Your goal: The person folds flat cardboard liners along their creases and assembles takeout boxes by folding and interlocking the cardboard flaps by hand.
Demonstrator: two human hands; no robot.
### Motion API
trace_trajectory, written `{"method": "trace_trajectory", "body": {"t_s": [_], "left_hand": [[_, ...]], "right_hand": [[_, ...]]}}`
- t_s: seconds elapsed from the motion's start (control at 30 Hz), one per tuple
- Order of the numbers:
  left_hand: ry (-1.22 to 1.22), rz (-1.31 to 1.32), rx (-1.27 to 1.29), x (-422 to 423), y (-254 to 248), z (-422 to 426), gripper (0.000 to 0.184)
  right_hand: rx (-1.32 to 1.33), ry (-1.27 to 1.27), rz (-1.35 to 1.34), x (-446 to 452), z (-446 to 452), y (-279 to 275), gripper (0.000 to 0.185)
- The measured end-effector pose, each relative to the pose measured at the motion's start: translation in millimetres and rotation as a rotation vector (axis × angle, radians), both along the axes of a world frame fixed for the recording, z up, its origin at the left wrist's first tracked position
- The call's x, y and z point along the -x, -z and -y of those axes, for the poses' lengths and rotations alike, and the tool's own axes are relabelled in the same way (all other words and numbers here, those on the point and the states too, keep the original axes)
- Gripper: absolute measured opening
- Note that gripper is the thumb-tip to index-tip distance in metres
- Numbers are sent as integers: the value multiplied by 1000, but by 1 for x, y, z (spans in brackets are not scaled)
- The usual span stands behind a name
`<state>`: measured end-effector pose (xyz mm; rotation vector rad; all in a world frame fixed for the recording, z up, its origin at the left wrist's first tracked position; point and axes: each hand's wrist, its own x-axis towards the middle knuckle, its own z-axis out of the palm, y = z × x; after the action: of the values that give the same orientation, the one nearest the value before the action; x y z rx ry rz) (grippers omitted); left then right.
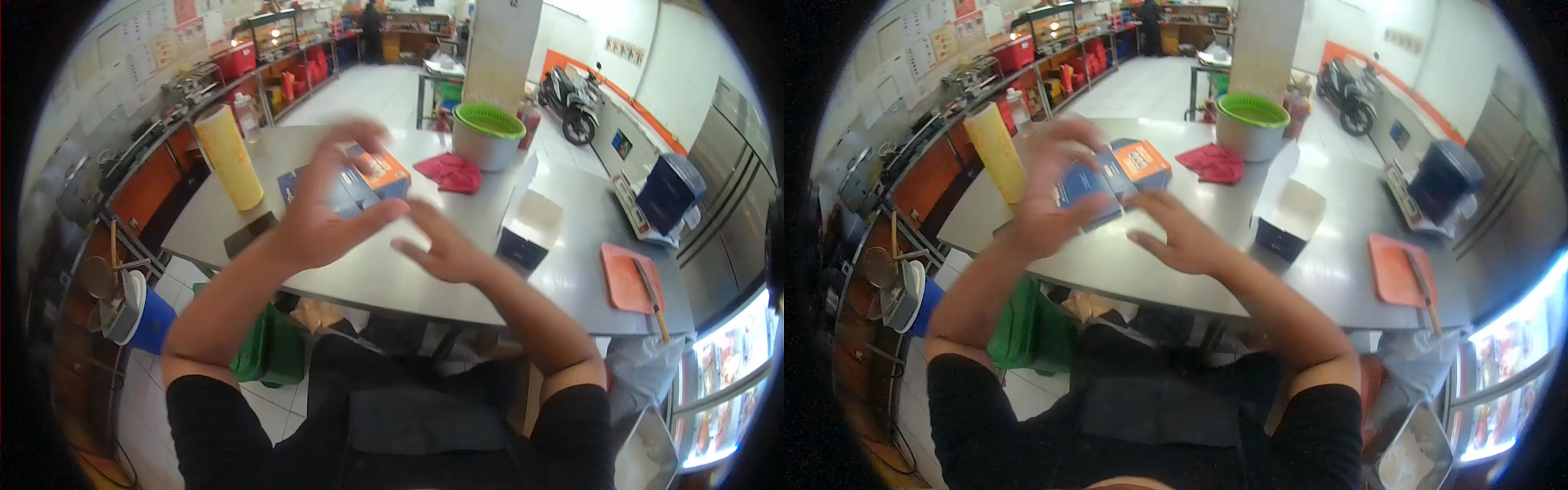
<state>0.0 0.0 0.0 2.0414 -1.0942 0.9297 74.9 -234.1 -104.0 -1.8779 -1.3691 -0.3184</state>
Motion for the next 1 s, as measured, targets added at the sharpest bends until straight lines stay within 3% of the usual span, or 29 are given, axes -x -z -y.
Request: {"method": "trace_trajectory", "body": {"t_s": [0.03,0.07,0.17,0.23,0.4,0.5,0.63,1.0], "left_hand": [[-30,-212,-6,-26,30,0,64],[-175,-193,-241,-56,66,-14,66],[-590,-457,-579,-119,165,-67,75],[-768,-650,-621,-136,194,-96,81],[-881,-692,-656,-146,203,-108,83],[-896,-767,-755,-149,191,-98,81],[-890,-669,-828,-152,189,-109,82],[-886,-719,-913,-160,181,-113,82]], "right_hand": [[116,56,-36,-20,-7,37,57],[160,39,-46,-42,-11,72,57],[439,265,12,-81,-2,143,62],[484,369,-28,-85,-5,139,64],[508,452,-74,-87,-5,126,62],[416,357,-97,-108,5,141,55],[259,228,-127,-122,22,144,46],[209,238,-152,-117,32,142,40]]}}
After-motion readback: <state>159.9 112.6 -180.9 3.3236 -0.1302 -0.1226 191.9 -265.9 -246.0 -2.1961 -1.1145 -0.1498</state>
